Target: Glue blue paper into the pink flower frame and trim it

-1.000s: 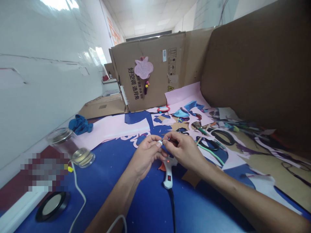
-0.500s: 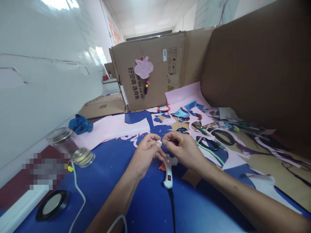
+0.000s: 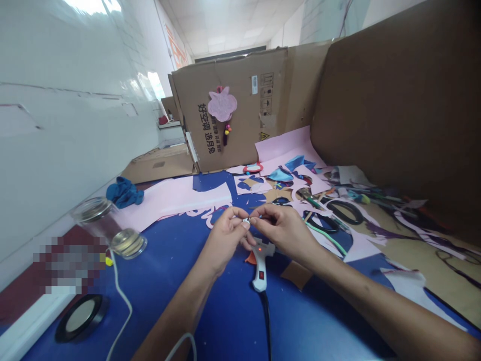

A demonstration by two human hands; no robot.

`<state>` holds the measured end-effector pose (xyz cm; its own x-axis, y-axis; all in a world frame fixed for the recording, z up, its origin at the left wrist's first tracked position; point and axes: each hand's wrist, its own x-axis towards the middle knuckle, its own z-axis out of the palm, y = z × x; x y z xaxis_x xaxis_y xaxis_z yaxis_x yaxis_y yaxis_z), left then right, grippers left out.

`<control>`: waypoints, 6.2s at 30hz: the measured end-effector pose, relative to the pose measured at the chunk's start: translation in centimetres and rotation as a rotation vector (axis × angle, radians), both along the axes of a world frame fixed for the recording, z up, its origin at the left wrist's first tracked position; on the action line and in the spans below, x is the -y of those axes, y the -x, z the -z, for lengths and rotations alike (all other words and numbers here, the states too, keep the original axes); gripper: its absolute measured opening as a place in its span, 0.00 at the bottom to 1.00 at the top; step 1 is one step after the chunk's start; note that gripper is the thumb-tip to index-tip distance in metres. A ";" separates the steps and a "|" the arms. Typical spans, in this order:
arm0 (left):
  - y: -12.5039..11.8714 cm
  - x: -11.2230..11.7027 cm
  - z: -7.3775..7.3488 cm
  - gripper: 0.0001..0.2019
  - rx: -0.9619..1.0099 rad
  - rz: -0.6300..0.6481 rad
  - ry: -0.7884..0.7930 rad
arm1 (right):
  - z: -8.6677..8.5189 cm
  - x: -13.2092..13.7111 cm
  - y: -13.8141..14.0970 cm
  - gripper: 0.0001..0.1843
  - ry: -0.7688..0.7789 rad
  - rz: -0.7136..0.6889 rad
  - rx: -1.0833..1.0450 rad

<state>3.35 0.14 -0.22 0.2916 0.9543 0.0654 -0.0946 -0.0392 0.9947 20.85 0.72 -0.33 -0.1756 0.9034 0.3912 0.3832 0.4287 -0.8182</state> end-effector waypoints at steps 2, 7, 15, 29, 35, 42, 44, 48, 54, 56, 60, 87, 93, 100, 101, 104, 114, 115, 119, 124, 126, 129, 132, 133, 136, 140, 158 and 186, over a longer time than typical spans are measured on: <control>0.0 0.0 0.0 0.11 -0.010 -0.003 -0.009 | 0.1 0.0 0.0 0.09 0.008 -0.006 -0.004; -0.2 -0.1 0.2 0.10 -0.044 -0.040 -0.030 | 0.2 0.1 0.0 0.09 -0.001 -0.009 0.003; -0.4 0.0 0.4 0.08 -0.091 -0.099 -0.102 | 0.3 0.3 0.5 0.08 -0.032 -0.001 0.003; -0.1 0.0 0.7 0.07 -0.130 -0.145 -0.099 | 1.0 0.3 0.5 0.08 -0.103 -0.003 0.047; -0.1 -0.1 0.7 0.06 -0.093 -0.143 -0.080 | 1.1 0.3 0.5 0.09 -0.131 -0.013 0.064; -0.2 -0.2 0.7 0.05 -0.078 -0.144 -0.053 | 1.0 0.4 0.5 0.08 -0.130 -0.004 0.069; -0.2 -0.2 0.9 0.06 -0.073 -0.142 -0.063 | 0.9 0.4 0.6 0.08 -0.133 -0.004 0.064; -0.1 -0.4 1.2 0.07 -0.048 -0.169 -0.089 | 0.7 0.5 0.7 0.07 -0.137 -0.005 0.069; 0.0 -0.5 1.4 0.08 -0.049 -0.212 -0.111 | 0.7 0.4 0.8 0.08 -0.132 -0.020 0.101; -0.1 -0.5 1.4 0.08 -0.045 -0.206 -0.115 | 0.8 0.4 0.8 0.08 -0.151 -0.017 0.113; -0.1 -0.5 1.4 0.08 -0.030 -0.181 -0.119 | 0.8 0.7 0.6 0.07 -0.239 0.010 0.188; 0.1 0.3 -0.8 0.02 -0.081 -0.372 -0.347 | -0.1 1.5 1.0 0.03 -0.137 0.043 0.216; 0.1 0.2 -0.7 0.02 -0.042 -0.361 -0.325 | 0.1 1.3 1.2 0.11 0.060 -0.113 -0.083; 0.2 0.2 -0.8 0.02 -0.037 -0.357 -0.322 | 0.8 0.9 1.2 0.08 0.022 -0.163 -0.169; 0.2 0.2 -0.8 0.02 -0.042 -0.360 -0.320 | 0.7 0.9 1.2 0.08 0.032 -0.157 -0.169; 0.1 0.3 -0.9 0.02 -0.048 -0.361 -0.313 | 0.4 0.9 1.1 0.04 0.065 -0.129 -0.159; -0.1 0.2 -0.8 0.09 0.136 -0.262 -0.121 | 0.2 0.5 0.6 0.09 0.065 -0.079 -0.205; -0.1 0.2 -0.8 0.11 0.168 -0.254 -0.081 | 0.1 0.5 0.6 0.08 0.070 -0.074 -0.206; 0.0 0.2 -0.9 0.15 0.227 -0.238 0.078 | -0.3 0.6 0.6 0.08 0.087 -0.060 -0.195; 0.2 0.3 -0.8 0.17 0.290 -0.110 0.274 | -0.5 0.8 0.7 0.09 0.063 -0.048 -0.186; 0.2 0.4 -0.8 0.18 0.298 -0.070 0.317 | -0.5 0.8 0.7 0.09 0.064 -0.053 -0.185; 0.2 0.4 -0.8 0.19 0.280 -0.055 0.307 | -0.3 0.7 0.7 0.09 0.065 -0.074 -0.188; 0.2 0.2 -0.8 0.21 0.291 -0.063 0.315 | -0.2 0.7 0.7 0.09 0.057 -0.071 -0.174; 0.2 0.2 -0.9 0.23 0.294 -0.067 0.325 | -0.1 0.8 0.7 0.10 0.054 -0.066 -0.167; 0.2 0.1 -0.8 0.26 0.288 -0.083 0.329 | -0.1 0.9 0.8 0.09 0.051 -0.060 -0.153; 0.2 0.2 -0.5 0.22 0.242 -0.088 0.272 | 0.0 0.9 0.8 0.09 0.025 -0.062 -0.134; 0.9 -0.3 -0.8 0.12 0.423 -0.160 0.221 | 0.4 0.8 0.9 0.09 0.028 -0.108 -0.158; 0.8 0.3 -1.7 0.08 0.306 -0.194 -0.033 | 0.3 0.6 1.1 0.10 0.168 -0.236 -0.244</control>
